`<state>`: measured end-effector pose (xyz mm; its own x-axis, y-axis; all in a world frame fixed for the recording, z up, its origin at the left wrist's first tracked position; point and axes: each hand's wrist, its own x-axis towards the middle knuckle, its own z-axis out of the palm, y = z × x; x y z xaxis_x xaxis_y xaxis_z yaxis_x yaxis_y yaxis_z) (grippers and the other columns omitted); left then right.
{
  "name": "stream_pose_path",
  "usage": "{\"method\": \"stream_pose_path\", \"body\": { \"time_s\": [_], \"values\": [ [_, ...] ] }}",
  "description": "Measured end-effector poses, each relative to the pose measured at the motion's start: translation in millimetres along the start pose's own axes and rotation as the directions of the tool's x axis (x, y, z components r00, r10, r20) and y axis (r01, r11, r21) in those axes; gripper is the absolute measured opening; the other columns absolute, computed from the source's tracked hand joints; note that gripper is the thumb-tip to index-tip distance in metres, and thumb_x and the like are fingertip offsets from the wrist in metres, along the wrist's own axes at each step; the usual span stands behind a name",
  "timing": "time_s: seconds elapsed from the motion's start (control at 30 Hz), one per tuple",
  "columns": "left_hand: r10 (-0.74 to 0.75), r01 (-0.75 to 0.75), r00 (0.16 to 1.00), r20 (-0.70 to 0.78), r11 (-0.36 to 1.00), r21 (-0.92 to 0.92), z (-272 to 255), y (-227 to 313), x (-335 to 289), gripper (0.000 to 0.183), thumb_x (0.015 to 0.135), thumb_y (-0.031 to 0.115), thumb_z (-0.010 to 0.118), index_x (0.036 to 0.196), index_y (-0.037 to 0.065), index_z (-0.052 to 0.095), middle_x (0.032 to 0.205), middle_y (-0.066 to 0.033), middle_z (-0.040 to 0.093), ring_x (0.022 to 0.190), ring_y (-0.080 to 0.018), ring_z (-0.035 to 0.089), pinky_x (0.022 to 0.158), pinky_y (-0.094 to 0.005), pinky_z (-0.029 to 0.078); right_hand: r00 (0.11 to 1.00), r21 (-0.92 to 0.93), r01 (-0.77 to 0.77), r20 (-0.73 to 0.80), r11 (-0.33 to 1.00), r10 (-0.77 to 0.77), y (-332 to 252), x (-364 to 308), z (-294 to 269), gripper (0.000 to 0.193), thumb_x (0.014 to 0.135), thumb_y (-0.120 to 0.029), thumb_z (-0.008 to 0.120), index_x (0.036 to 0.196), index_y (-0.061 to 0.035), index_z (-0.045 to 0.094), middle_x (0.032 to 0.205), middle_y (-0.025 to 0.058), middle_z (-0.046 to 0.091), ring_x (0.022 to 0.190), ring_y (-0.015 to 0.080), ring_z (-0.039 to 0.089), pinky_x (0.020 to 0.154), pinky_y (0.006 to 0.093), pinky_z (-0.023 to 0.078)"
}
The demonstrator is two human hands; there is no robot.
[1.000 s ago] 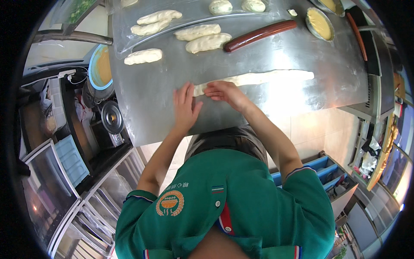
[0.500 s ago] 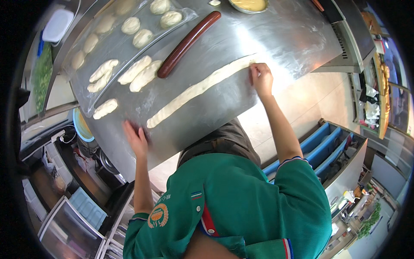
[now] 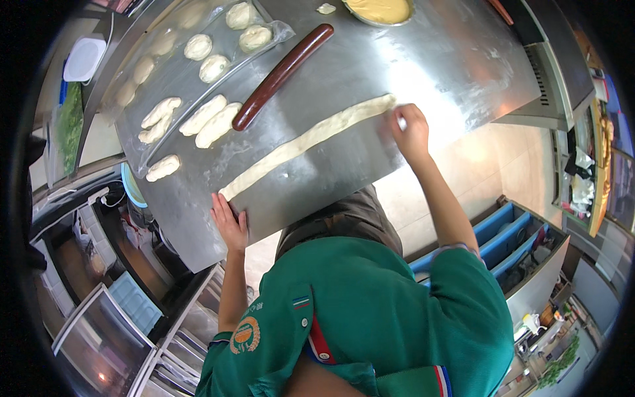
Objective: The person repeatedly rolls dough into thin sheets, spreads a yellow paste, sprinkles chopped green onions, and rolls the dough into logs. The logs are then shaped into balls and placed on a tray. The process is repeated multiple times.
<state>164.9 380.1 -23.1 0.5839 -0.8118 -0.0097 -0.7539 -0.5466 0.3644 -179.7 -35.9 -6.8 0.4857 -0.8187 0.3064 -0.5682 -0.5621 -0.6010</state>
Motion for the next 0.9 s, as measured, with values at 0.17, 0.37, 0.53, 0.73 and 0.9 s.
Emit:
{"method": "stream_pose_path", "body": {
  "time_s": [0.17,0.37,0.53,0.73,0.9],
  "values": [
    [0.009,-0.012,0.999,0.034,0.998,0.065,0,2,-1,0.090,0.090,0.032,0.071,0.160,0.000,0.026,0.166,-0.0213,0.028,0.153,-0.0388,0.027,0.124,-0.0568,0.017,0.444,-0.650,0.171,0.721,0.740,0.532,-15,-92,-74,0.019,0.096,-0.023,0.058,0.096,-0.0124,0.074,0.116,0.0099,0.068,0.105,0.0285,0.066,0.088,0.0438,0.055],
    [0.048,-0.051,0.998,-0.043,0.996,-0.068,-3,0,0,0.087,0.091,0.032,0.071,0.159,0.000,0.028,0.165,-0.0213,0.030,0.152,-0.0376,0.030,0.124,-0.0562,0.020,0.826,-0.096,0.370,0.490,0.924,-0.279,-82,18,11,0.013,0.086,-0.019,0.070,0.091,-0.0076,0.069,0.084,0.0136,0.070,0.070,0.0354,0.067,0.066,0.0449,0.055],
    [0.032,-0.034,0.999,-0.026,0.997,-0.072,-4,-5,-5,0.086,0.091,0.032,0.072,0.160,0.002,0.029,0.165,-0.0199,0.031,0.151,-0.0387,0.033,0.123,-0.0552,0.022,0.806,-0.425,0.583,0.409,0.692,-0.428,-117,166,151,0.046,0.085,-0.004,0.059,0.131,-0.0087,0.059,0.137,0.0128,0.055,0.131,0.0311,0.051,0.119,0.0474,0.034],
    [0.030,-0.040,0.996,-0.085,0.993,-0.112,-3,-8,-4,0.081,0.093,0.038,0.069,0.158,0.004,0.034,0.165,-0.0135,0.034,0.152,-0.0335,0.032,0.122,-0.0562,0.023,0.647,-0.164,0.709,0.539,0.686,-0.540,-130,138,115,0.037,0.068,-0.008,0.072,0.103,-0.0067,0.061,0.096,0.0137,0.065,0.093,0.0358,0.065,0.078,0.0481,0.053],
    [0.040,-0.041,0.998,-0.041,0.999,-0.035,-7,-19,-6,0.073,0.093,0.027,0.069,0.154,0.001,0.040,0.164,-0.0174,0.034,0.150,-0.0381,0.032,0.122,-0.0592,0.021,0.602,0.028,0.579,0.659,0.815,-0.451,-150,14,74,0.036,0.063,-0.003,0.067,0.097,-0.0058,0.059,0.093,0.0148,0.063,0.087,0.0359,0.065,0.074,0.0473,0.055]
  ]
}}
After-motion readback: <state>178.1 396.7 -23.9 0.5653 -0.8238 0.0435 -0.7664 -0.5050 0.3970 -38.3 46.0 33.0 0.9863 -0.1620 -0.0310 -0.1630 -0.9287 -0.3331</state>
